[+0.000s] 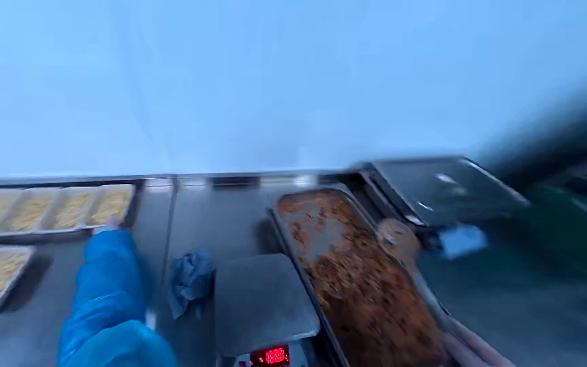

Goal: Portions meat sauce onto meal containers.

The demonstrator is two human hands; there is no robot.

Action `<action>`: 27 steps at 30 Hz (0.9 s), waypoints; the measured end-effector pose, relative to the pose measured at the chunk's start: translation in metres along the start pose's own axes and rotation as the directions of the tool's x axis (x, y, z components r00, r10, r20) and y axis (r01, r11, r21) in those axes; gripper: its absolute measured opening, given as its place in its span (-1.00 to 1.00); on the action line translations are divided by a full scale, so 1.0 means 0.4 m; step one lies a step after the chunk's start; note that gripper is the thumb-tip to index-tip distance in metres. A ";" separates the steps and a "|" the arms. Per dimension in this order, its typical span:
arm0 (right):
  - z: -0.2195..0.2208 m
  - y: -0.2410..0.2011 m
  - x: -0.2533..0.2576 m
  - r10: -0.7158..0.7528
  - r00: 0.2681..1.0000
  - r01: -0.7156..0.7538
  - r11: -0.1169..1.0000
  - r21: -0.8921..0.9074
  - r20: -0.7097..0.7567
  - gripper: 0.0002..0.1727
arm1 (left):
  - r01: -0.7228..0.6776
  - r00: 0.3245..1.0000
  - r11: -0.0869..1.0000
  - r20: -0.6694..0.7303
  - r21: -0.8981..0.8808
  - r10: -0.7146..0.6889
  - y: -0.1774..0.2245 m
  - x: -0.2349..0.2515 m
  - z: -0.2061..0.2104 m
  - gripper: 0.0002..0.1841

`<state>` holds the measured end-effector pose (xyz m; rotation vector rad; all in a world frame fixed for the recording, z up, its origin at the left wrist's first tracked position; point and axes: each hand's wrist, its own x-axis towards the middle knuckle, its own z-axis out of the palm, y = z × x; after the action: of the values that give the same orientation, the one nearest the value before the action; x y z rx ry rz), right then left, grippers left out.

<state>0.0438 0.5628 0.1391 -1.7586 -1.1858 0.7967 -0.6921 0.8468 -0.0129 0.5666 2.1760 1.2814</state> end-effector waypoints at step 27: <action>0.161 -0.105 0.339 0.276 0.787 0.271 0.647 -0.712 0.551 -0.23 | 0.031 0.985 0.959 0.174 -0.280 0.019 -0.028 -1.295 -0.001 -0.81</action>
<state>0.0197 0.7168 0.1423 -2.2373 -2.2445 1.0029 -0.2985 0.5300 0.1023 0.5336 1.8101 1.4495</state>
